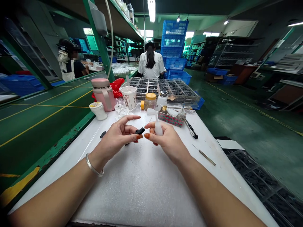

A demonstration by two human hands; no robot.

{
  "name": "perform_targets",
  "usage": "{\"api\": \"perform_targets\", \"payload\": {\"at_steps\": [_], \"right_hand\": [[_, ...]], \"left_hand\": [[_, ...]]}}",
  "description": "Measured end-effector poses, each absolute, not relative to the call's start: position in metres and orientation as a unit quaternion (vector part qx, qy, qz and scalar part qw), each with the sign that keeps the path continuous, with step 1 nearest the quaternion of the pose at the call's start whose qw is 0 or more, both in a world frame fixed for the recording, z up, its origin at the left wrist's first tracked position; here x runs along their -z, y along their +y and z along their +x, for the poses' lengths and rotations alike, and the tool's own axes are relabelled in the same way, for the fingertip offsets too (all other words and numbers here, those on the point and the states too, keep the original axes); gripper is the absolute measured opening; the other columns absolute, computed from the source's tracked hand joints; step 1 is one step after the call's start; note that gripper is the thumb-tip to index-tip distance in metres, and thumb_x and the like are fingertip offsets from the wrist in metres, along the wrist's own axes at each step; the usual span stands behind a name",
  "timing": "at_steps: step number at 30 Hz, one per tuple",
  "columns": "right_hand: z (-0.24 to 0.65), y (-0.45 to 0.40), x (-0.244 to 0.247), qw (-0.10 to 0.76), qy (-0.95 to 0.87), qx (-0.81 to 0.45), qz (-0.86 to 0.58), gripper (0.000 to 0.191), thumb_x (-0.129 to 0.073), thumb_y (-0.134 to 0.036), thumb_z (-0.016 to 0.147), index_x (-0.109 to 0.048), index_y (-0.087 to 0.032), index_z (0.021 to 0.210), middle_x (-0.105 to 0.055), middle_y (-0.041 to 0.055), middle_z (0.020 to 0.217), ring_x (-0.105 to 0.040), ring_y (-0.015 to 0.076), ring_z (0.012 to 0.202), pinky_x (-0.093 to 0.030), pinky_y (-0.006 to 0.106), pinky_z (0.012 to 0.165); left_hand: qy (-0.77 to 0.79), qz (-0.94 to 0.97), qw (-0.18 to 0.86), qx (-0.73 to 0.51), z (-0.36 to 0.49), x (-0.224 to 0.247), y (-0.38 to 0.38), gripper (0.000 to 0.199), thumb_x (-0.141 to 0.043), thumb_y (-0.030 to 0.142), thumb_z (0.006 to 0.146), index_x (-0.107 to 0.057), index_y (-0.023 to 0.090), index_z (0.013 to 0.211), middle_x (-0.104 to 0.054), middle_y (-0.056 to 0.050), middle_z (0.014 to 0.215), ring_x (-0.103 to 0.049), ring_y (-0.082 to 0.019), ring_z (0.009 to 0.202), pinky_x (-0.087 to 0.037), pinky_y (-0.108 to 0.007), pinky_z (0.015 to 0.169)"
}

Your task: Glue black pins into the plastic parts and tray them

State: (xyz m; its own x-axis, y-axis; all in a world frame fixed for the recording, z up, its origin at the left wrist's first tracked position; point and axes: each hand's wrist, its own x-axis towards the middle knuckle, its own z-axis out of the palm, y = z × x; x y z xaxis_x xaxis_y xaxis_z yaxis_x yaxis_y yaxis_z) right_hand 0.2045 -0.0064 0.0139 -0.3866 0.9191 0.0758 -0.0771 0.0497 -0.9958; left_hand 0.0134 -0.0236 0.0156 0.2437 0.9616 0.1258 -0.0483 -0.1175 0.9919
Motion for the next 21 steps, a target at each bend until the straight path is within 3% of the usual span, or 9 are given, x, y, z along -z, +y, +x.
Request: {"api": "perform_targets", "payload": {"at_steps": [6,11,16,21], "right_hand": [[0.194,-0.012,-0.006,0.428,-0.646,-0.517,-0.363,0.024,-0.073,-0.037,0.076,-0.067,-0.014,0.08,-0.058,0.0007,0.072,-0.042,0.01,0.06,-0.033,0.024,0.053],[0.195,-0.012,-0.007,0.481,-0.658,-0.444,-0.373,0.022,-0.069,-0.037,0.08,-0.068,-0.015,0.079,-0.061,0.0011,0.07,-0.047,0.0115,0.059,-0.037,0.025,0.054],[0.199,-0.015,-0.009,0.537,-0.74,-0.135,-0.382,0.005,-0.064,-0.019,0.082,-0.069,-0.019,0.082,-0.067,0.0026,0.078,-0.06,0.0164,0.075,-0.046,0.029,0.07],[0.2,-0.019,-0.007,0.515,-0.791,0.064,-0.324,0.014,-0.06,-0.01,0.081,-0.067,-0.021,0.085,-0.069,0.0041,0.079,-0.063,0.0165,0.074,-0.049,0.028,0.067]], "left_hand": [[0.413,0.588,0.508,-0.474,0.018,-0.013,-0.025,0.056,-0.073,0.021,0.074,-0.048,0.021,0.124,-0.064,0.001,0.067,-0.06,-0.013,0.063,-0.049,-0.022,0.06],[0.433,0.56,0.525,-0.472,0.018,-0.012,-0.023,0.044,-0.078,0.028,0.071,-0.055,0.016,0.106,-0.068,-0.004,0.07,-0.061,-0.013,0.062,-0.048,-0.021,0.058],[0.417,0.508,0.619,-0.43,0.017,-0.011,-0.023,0.034,-0.077,0.041,0.073,-0.064,0.01,0.076,-0.069,-0.009,0.079,-0.061,-0.011,0.065,-0.051,-0.019,0.06],[0.395,0.437,0.69,-0.42,0.023,-0.013,-0.031,0.04,-0.074,0.049,0.074,-0.071,0.01,0.081,-0.07,-0.012,0.082,-0.063,-0.012,0.065,-0.051,-0.018,0.058]]}}
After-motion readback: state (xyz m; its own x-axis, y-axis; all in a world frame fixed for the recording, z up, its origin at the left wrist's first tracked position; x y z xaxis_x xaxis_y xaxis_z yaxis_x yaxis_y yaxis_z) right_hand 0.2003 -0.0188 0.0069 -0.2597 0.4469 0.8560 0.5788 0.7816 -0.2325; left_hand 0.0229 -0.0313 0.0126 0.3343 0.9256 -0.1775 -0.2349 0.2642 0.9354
